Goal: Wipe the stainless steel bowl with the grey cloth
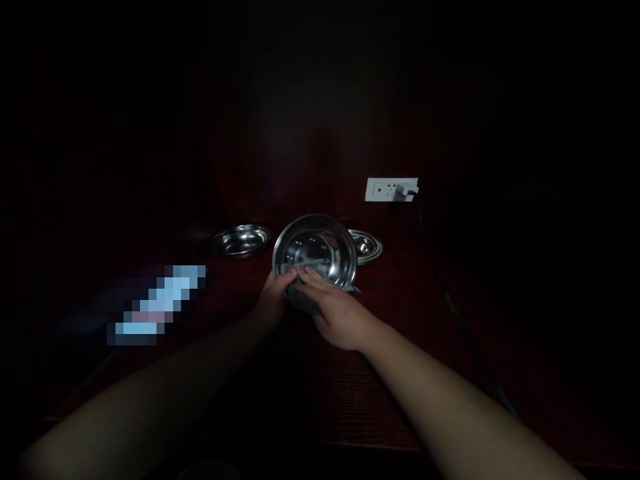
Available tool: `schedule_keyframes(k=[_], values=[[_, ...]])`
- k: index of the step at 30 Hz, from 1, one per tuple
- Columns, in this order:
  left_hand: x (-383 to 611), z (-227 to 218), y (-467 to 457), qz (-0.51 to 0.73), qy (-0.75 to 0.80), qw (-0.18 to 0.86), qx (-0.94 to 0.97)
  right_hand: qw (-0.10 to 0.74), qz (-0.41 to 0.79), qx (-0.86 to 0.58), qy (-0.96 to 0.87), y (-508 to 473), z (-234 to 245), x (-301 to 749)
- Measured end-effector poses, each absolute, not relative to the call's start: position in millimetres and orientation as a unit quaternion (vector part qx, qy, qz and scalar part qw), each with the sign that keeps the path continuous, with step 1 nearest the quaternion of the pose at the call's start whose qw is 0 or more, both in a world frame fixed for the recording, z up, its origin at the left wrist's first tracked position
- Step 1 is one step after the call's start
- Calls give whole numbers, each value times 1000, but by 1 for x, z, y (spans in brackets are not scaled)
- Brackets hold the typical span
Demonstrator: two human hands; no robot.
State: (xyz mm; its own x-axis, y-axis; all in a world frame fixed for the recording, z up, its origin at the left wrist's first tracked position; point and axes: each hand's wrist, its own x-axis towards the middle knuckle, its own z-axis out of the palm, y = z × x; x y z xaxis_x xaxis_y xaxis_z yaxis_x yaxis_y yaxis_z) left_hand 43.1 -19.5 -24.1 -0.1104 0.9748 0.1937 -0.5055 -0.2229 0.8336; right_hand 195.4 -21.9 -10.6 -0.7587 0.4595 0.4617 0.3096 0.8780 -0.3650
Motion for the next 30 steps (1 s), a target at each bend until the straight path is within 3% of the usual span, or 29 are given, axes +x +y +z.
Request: schedule_keyframes(k=[5, 13, 25, 30], values=[[43, -25, -17, 681, 310, 537, 390, 281, 137, -229, -922, -21, -10, 196], [40, -25, -16, 683, 323, 508, 412, 223, 99, -399, -884, -28, 8, 195], [40, -22, -17, 693, 333, 492, 408, 284, 165, -251, -911, -27, 2, 195], [42, -22, -19, 682, 342, 498, 411, 222, 117, -380, -890, -29, 7, 194]])
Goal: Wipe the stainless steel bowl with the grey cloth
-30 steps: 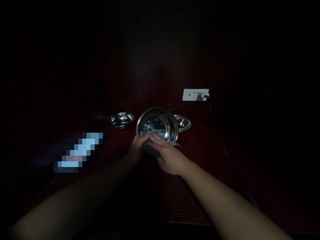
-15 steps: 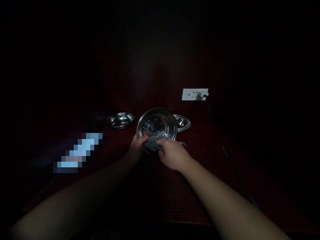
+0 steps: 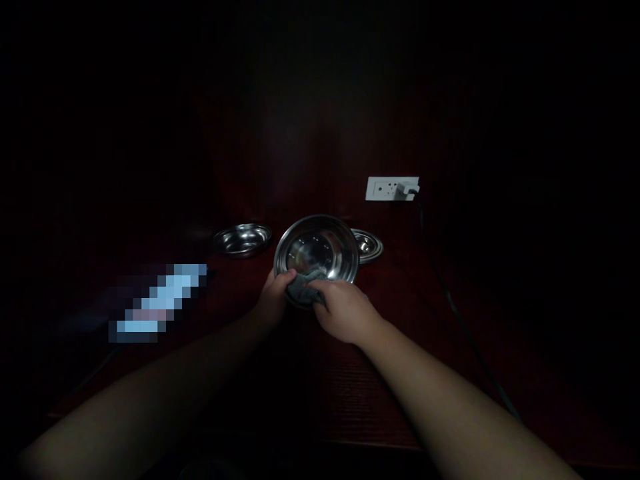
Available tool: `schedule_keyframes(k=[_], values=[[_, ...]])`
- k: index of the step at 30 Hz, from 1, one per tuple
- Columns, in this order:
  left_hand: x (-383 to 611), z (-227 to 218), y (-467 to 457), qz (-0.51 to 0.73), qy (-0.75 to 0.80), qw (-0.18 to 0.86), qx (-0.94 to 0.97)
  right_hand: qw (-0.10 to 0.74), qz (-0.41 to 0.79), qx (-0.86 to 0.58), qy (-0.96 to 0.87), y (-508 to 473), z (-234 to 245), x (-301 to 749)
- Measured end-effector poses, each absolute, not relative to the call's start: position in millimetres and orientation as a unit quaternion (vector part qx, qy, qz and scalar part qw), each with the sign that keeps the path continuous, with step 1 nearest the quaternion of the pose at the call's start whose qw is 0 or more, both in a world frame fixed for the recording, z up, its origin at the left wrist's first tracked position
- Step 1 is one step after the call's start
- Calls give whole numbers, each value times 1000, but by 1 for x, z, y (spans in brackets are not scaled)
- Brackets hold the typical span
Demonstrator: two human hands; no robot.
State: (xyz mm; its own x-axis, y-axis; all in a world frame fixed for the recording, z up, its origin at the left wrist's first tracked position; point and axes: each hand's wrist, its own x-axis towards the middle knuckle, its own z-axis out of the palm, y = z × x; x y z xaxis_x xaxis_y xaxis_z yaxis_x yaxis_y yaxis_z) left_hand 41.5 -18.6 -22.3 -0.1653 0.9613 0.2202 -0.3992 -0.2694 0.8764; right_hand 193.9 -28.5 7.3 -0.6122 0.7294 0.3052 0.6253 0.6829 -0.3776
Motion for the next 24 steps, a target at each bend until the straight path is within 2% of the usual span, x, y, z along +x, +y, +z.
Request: schedule_keyframes(k=[4, 10, 14, 19, 24], values=[[40, -25, -16, 662, 331, 498, 452, 168, 34, -476, -862, -26, 10, 194], [37, -27, -14, 659, 317, 488, 477, 169, -5, -470, -866, -26, 7, 194], [35, -29, -11, 674, 344, 471, 454, 198, 51, -385, -900, -26, 1, 193], [37, -22, -17, 689, 345, 482, 417, 282, 176, -250, -909, -29, 0, 192], [40, -17, -21, 692, 337, 499, 399, 318, 204, -218, -900, -31, -3, 192]])
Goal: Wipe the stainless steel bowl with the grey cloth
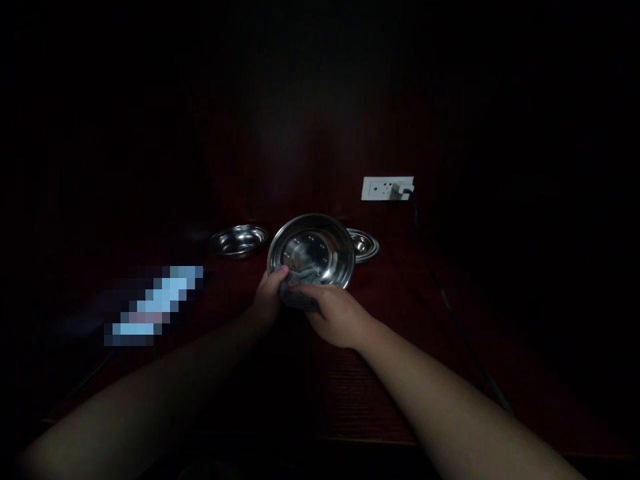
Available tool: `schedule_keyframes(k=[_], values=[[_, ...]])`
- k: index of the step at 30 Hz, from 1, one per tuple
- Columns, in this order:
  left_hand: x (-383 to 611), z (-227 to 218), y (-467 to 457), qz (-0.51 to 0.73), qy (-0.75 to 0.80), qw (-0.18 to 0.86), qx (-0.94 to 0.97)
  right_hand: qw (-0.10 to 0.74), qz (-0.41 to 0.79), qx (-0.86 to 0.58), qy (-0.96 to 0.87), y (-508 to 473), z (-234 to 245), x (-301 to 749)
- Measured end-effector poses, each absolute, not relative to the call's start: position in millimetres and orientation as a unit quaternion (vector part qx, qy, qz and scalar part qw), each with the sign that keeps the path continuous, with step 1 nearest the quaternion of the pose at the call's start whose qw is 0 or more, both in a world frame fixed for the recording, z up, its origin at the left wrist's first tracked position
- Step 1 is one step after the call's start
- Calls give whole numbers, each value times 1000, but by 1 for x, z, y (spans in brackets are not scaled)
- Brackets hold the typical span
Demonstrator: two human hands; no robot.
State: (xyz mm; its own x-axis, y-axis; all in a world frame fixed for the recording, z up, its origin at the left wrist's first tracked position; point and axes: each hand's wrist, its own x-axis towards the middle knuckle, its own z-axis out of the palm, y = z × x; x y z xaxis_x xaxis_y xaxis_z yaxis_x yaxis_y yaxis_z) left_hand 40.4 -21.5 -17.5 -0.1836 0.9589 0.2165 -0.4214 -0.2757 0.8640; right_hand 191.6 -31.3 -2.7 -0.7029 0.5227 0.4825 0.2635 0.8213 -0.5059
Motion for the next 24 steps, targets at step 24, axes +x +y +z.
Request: schedule_keyframes(k=[24], values=[[42, -21, -21, 688, 298, 523, 405, 289, 25, -416, -862, -19, -6, 193]])
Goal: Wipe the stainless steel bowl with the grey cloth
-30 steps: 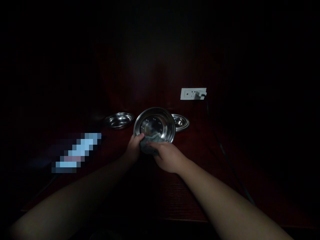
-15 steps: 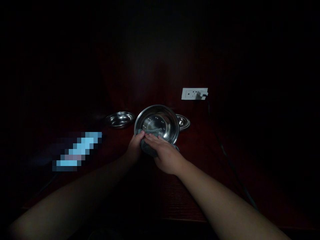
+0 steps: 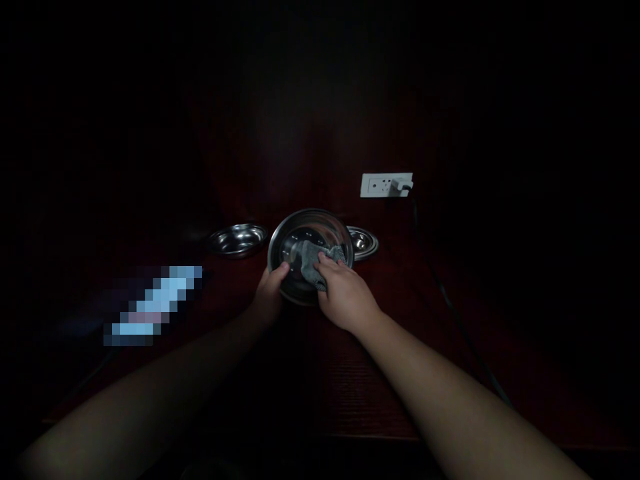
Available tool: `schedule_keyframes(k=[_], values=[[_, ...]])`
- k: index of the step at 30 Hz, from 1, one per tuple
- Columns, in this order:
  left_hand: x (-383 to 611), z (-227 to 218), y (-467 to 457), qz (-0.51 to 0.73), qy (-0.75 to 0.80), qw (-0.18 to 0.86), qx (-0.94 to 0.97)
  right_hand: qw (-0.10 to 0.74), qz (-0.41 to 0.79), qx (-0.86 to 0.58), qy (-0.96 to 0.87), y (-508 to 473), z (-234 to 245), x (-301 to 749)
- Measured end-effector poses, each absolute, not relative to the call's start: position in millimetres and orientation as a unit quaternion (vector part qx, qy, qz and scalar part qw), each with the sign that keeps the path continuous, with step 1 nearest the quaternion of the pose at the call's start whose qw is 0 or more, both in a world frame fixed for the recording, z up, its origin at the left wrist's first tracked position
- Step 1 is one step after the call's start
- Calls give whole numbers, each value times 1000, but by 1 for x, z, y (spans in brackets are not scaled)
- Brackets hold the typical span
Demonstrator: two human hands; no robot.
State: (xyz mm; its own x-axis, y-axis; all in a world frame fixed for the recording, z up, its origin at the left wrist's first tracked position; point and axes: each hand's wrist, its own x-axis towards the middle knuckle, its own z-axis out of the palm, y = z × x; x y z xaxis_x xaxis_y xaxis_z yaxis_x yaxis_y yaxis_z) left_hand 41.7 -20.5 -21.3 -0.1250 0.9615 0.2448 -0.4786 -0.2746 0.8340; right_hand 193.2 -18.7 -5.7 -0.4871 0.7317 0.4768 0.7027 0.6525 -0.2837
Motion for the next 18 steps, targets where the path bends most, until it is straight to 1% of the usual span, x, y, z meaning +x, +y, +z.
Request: schedule_keyframes(k=[4, 7, 11, 13, 18], values=[[44, -20, -24, 683, 296, 524, 413, 287, 15, -432, -855, -17, -7, 194], [44, -19, -22, 685, 309, 521, 406, 274, 34, -424, -862, -20, -7, 193], [41, -20, -17, 696, 338, 500, 389, 262, 107, -330, -901, -26, -8, 192], [40, -20, -15, 698, 341, 493, 391, 269, 141, -285, -909, -27, -8, 192], [40, -20, -17, 692, 338, 490, 408, 297, 185, -252, -902, -28, -4, 192]])
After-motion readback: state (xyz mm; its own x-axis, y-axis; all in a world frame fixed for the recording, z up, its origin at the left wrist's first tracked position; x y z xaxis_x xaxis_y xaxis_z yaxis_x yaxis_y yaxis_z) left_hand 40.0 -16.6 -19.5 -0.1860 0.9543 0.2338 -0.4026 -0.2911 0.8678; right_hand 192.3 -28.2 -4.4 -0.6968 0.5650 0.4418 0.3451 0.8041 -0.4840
